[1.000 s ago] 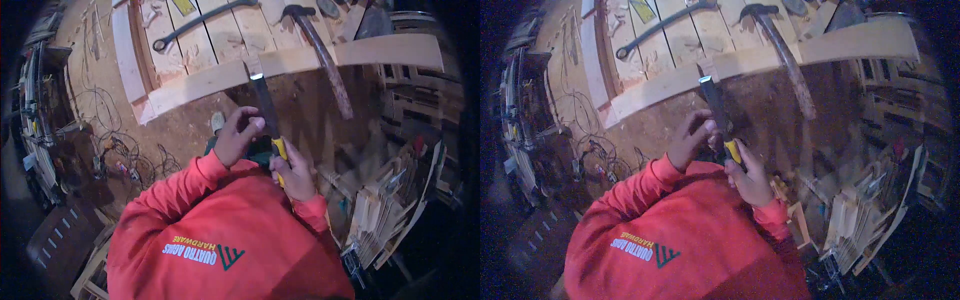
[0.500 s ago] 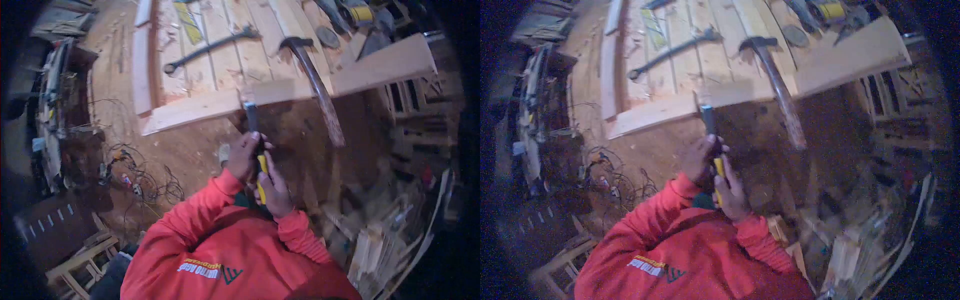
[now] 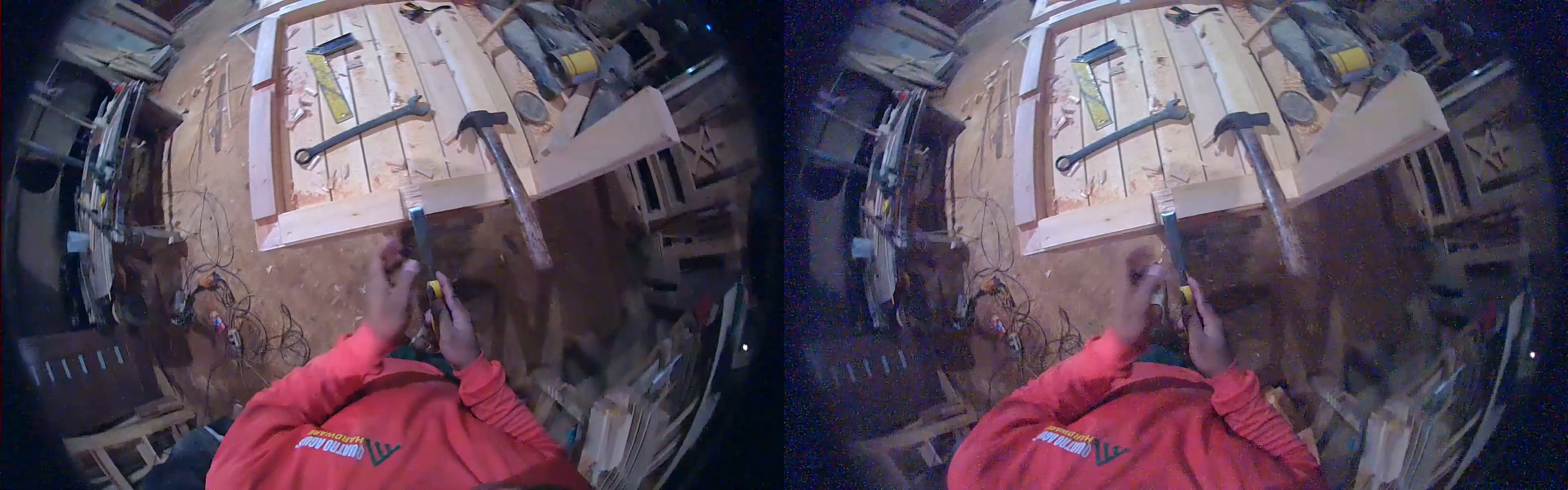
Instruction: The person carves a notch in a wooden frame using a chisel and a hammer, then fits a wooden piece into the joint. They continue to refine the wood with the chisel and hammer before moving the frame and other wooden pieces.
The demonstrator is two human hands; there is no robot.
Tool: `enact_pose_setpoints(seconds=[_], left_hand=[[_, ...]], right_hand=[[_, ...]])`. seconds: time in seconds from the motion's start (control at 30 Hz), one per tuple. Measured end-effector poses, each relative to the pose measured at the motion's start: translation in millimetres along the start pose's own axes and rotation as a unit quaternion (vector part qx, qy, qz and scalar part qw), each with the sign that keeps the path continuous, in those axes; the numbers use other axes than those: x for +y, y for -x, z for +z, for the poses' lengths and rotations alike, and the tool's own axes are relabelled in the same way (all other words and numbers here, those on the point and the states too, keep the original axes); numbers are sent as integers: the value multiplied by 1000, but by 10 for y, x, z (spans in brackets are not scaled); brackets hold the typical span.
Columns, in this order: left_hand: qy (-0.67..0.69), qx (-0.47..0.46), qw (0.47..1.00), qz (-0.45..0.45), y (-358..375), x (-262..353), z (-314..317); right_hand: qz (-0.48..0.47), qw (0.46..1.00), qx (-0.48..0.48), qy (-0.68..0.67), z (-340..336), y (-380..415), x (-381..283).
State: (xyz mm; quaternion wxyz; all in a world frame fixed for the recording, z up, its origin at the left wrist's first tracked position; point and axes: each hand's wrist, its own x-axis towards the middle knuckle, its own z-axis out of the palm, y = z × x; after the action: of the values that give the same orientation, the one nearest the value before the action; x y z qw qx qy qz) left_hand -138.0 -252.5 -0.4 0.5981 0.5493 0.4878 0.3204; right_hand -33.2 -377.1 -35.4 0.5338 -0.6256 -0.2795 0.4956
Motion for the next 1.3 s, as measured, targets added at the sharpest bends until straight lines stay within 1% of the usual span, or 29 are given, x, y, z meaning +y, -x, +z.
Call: enact_pose_setpoints(seconds=[0.03, 0.07, 0.1, 0.13, 0.17, 0.2, 0.23, 0.27, 0.3, 0.37, 0.47, 0.53, 0.7, 0.73, 0.8, 0.83, 0.87, 0.9, 0.93, 0.97, 1.0, 1.03, 1.07, 1.1, 1.13, 1.17, 1.23, 1.3], left_hand=[[-19, 27, 995, 95, 23, 285, -158], [-48, 43, 977, 205, 15, 621, -355], [-74, 56, 943, 318, 9, 965, -553], [-98, 65, 898, 425, -4, 1301, -732], [-115, 59, 851, 509, -8, 1602, -868], [-126, 49, 802, 582, 8, 1866, -969], [-136, 37, 759, 635, 13, 2084, -1042], [-147, 23, 731, 666, 33, 2239, -1080], [-158, 11, 709, 687, 48, 2349, -1105], [-176, -9, 680, 712, 58, 2488, -1118], [-194, -29, 657, 728, 38, 2596, -1123], [-201, -41, 645, 736, 10, 2610, -1125], [-194, -38, 628, 752, -120, 2518, -1105], [-190, -25, 637, 746, -133, 2474, -1114], [-184, 21, 681, 708, -212, 2269, -1130], [-182, 46, 727, 660, -268, 2072, -1100], [-180, 70, 783, 592, -311, 1818, -1052], [-180, 80, 842, 502, -330, 1516, -955], [-176, 72, 902, 388, -320, 1175, -829], [-164, 34, 952, 255, -281, 818, -673], [-130, -36, 985, 111, -175, 442, -479], [-44, -96, 994, -14, -74, 121, -299], [81, -83, 967, -228, -27, -210, -129], [127, -133, 960, -211, -59, -473, -5], [172, -185, 949, -190, -117, -549, 94], [207, -186, 934, -224, -52, -569, 137], [276, -185, 899, -286, 51, -351, 220], [191, -166, 951, -178, 5, -508, 263]], right_hand=[[17, 1000, -1, -13, 0, 39, -22], [35, 999, -1, -27, -3, 71, -45], [69, 997, 0, -30, -14, 69, -239], [101, 994, -5, -32, -30, 70, -345], [88, 996, -5, -14, -38, 49, -275], [107, 994, 6, -14, -24, 76, -295], [124, 992, 11, -11, -12, 72, -350], [139, 990, 11, -7, 8, 56, -389], [132, 991, 10, -3, 35, 32, -394], [126, 992, 19, 1, 67, 30, -348], [140, 990, 18, -3, 94, 10, -417], [119, 993, 15, 2, 104, -42, -425], [133, 991, 19, -23, 100, -7, -405], [142, 989, 28, -22, 111, 21, -435], [158, 987, 30, -21, 139, 17, -458], [151, 988, 31, -29, 142, 20, -432], [145, 988, 29, -37, 139, 59, -399], [139, 989, 27, -45, 148, 88, -365], [128, 990, 23, -47, 157, 103, -344], [117, 992, 22, -50, 161, 130, -330], [107, 993, 25, -51, 152, 132, -317], [120, 992, 23, -36, 154, 102, -345], [137, 990, 19, -20, 186, 69, -401], [150, 988, 16, -4, 199, 15, -406], [39, 994, 38, 94, 183, -49, -303], [-73, 977, 61, 190, 173, -100, -159], [-142, 957, 68, 243, 167, -96, -84], [-65, 984, 40, 164, 219, 27, -175]])
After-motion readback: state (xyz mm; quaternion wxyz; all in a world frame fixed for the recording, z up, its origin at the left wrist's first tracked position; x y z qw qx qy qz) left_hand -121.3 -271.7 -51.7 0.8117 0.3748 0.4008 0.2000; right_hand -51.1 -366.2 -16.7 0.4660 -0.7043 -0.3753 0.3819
